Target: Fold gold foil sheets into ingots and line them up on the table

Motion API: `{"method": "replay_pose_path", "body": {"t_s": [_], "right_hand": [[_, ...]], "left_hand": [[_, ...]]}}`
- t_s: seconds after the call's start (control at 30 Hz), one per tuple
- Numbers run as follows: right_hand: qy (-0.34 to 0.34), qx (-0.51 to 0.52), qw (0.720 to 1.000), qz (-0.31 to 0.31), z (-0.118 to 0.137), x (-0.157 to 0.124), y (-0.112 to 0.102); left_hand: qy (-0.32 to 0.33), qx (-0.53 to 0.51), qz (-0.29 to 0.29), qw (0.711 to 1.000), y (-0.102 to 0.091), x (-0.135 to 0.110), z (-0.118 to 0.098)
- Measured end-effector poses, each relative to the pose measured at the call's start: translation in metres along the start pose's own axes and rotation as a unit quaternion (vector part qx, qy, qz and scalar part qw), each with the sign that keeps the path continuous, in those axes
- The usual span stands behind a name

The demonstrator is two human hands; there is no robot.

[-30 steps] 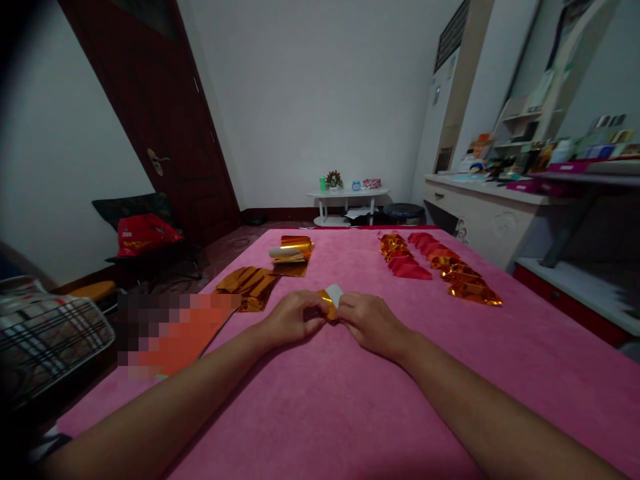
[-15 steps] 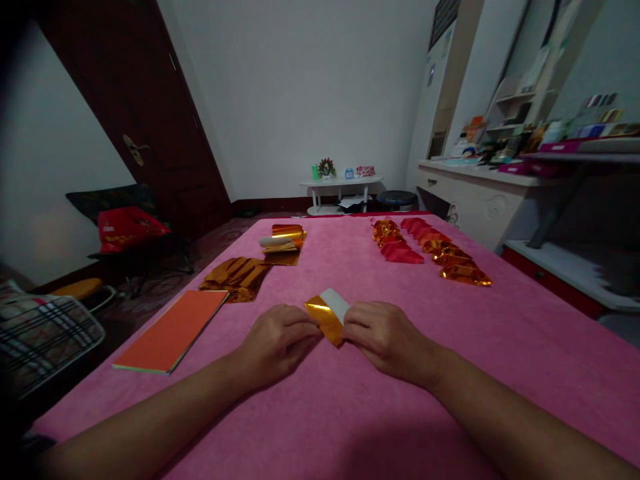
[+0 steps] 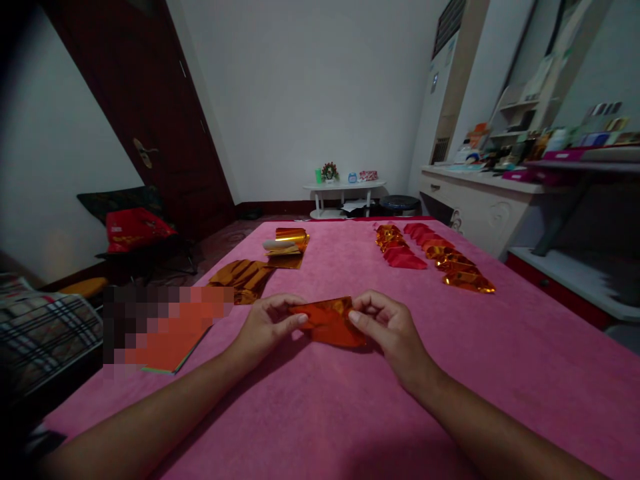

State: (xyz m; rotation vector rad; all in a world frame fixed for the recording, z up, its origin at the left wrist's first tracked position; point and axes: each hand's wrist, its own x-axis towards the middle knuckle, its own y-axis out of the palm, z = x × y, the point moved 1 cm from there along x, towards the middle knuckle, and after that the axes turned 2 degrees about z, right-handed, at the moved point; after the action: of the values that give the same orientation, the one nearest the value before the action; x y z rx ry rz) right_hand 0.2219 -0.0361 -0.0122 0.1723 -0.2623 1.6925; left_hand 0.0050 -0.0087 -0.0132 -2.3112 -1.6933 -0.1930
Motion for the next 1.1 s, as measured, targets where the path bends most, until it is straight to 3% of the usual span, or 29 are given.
{"method": "replay_pose_path", "body": {"t_s": [0.2, 0.47, 0.73, 1.1], "right_hand": [[0.068, 0.108, 0.991, 0.047, -0.002, 0.004, 0.004], [0.111, 0.065, 0.992, 0.020, -0.009, 0.009, 0.003], [0.109, 0.052, 0.992, 0.021, -0.014, 0.010, 0.000], [0.100, 0.014, 0.995, -0.003, -0.015, 0.012, -0.003]], "left_hand": [[-0.068, -0.128, -0.013, 0.989, 0.004, 0.003, 0.003], [-0.154, -0.171, -0.018, 0.973, 0.010, -0.001, 0.006], [-0.135, -0.167, -0.057, 0.975, 0.006, 0.001, 0.007], [-0.097, -0.142, -0.040, 0.984, 0.004, 0.004, 0.012]]}}
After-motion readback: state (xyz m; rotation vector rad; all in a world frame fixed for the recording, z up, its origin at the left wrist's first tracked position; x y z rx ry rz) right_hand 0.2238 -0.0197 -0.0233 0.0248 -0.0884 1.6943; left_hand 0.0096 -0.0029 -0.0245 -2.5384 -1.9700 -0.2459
